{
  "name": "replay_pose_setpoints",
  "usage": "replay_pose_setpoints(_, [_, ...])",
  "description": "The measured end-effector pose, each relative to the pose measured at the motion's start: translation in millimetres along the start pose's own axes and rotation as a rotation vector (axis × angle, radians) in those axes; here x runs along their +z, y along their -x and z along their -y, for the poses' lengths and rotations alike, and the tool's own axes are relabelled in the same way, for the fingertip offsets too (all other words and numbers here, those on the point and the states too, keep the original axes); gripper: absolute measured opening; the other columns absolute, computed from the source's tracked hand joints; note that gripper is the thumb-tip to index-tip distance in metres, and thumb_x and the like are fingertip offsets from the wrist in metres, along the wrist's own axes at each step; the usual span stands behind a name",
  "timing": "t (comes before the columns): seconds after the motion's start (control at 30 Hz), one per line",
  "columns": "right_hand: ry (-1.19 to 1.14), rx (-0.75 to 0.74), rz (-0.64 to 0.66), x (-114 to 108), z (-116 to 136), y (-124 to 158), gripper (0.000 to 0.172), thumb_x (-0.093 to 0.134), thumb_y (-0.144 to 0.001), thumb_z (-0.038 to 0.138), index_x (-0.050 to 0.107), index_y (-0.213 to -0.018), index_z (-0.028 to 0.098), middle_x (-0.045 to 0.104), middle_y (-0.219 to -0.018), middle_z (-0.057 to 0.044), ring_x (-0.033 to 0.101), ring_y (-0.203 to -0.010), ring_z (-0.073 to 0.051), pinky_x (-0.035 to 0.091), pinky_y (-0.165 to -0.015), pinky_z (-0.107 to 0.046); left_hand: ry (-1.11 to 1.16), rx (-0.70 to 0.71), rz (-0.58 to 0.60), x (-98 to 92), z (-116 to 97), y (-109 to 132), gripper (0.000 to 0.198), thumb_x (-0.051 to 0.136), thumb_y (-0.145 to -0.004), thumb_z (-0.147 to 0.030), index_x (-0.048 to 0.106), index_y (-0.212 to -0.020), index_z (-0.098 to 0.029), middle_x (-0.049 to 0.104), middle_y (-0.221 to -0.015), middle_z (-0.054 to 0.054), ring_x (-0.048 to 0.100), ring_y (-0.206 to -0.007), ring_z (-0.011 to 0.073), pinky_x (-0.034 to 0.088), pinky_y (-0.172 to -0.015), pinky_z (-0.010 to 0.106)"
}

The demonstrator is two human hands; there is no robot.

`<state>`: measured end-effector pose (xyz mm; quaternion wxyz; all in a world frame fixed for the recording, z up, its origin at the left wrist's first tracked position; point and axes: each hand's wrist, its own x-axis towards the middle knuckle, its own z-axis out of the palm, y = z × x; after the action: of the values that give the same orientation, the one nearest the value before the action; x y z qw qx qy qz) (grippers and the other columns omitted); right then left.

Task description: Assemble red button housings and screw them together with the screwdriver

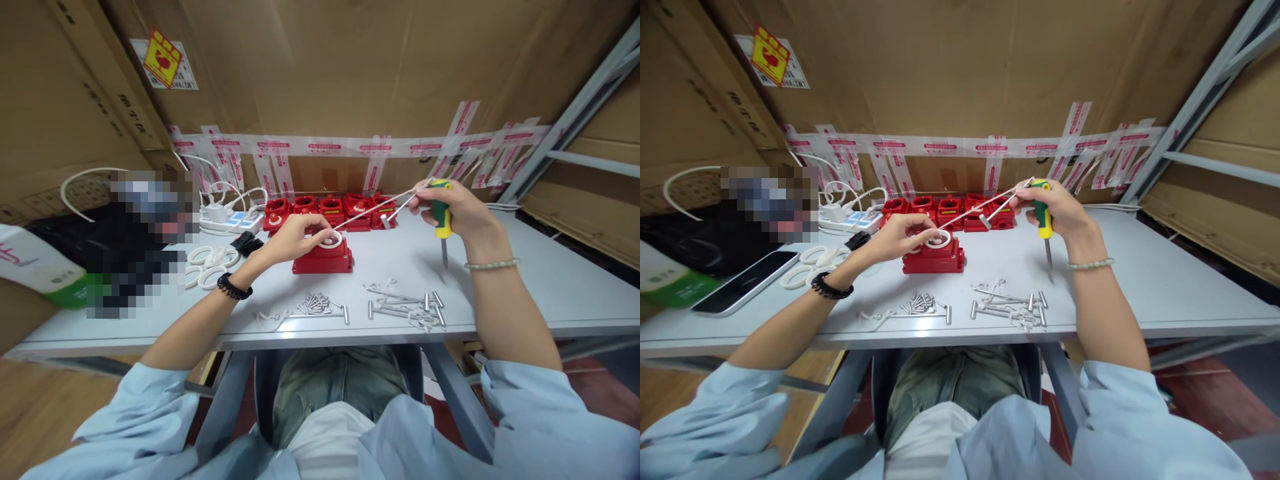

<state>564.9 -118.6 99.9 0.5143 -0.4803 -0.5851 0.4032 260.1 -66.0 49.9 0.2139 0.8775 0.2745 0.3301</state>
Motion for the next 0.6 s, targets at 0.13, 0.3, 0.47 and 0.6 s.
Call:
replay_pose_setpoints(0.13, [0.118, -0.018, 0.130, -1, 1, 2, 0.021, 0.075, -0.069, 0.034, 0.063, -0.075, 0.019, 0.063, -0.066, -0.002, 0.054, -0.058, -0.012, 0.031, -0.040, -0.023, 0.062, -0.027, -0.056, -0.2, 4, -1, 0.025, 0.055, -0.091, -0.038, 0.062, -0.082, -0.016, 0.068, -0.075, 0.004, 0.057, -0.062, 0.0109, 0.044, -0.057, 0.024])
replay_pose_setpoints(0.3, [0.805, -0.021, 0.148, 7, -4, -1, 0.014, 0.066, -0.074, 0.029, 0.061, -0.070, 0.017, 0.063, -0.065, -0.003, 0.050, -0.055, -0.011, 0.036, -0.050, -0.026, 0.184, -0.071, -0.109, -0.6, 9, -3, 0.026, 0.058, -0.090, -0.040, 0.060, -0.085, -0.014, 0.068, -0.073, 0.005, 0.062, -0.063, 0.0114, 0.048, -0.057, 0.022])
replay_pose_setpoints(0.47, [1.186, -0.006, 0.219, 18, -14, -6, 0.010, 0.057, -0.074, 0.021, 0.054, -0.065, 0.018, 0.059, -0.062, -0.002, 0.048, -0.057, -0.013, 0.035, -0.055, -0.028, 0.217, -0.075, -0.087, -0.8, 8, -2, 0.024, 0.066, -0.085, -0.036, 0.071, -0.088, -0.013, 0.074, -0.082, 0.007, 0.067, -0.068, 0.0133, 0.052, -0.062, 0.024])
replay_pose_setpoints(0.6, [1.201, 0.076, 0.380, 32, -22, -7, 0.004, 0.055, -0.071, 0.018, 0.055, -0.067, 0.018, 0.061, -0.066, -0.002, 0.050, -0.060, -0.013, 0.034, -0.054, -0.027, 0.317, -0.143, -0.019, -0.7, 3, -1, 0.025, 0.072, -0.081, -0.034, 0.074, -0.095, -0.013, 0.077, -0.087, 0.009, 0.072, -0.075, 0.0171, 0.054, -0.060, 0.024])
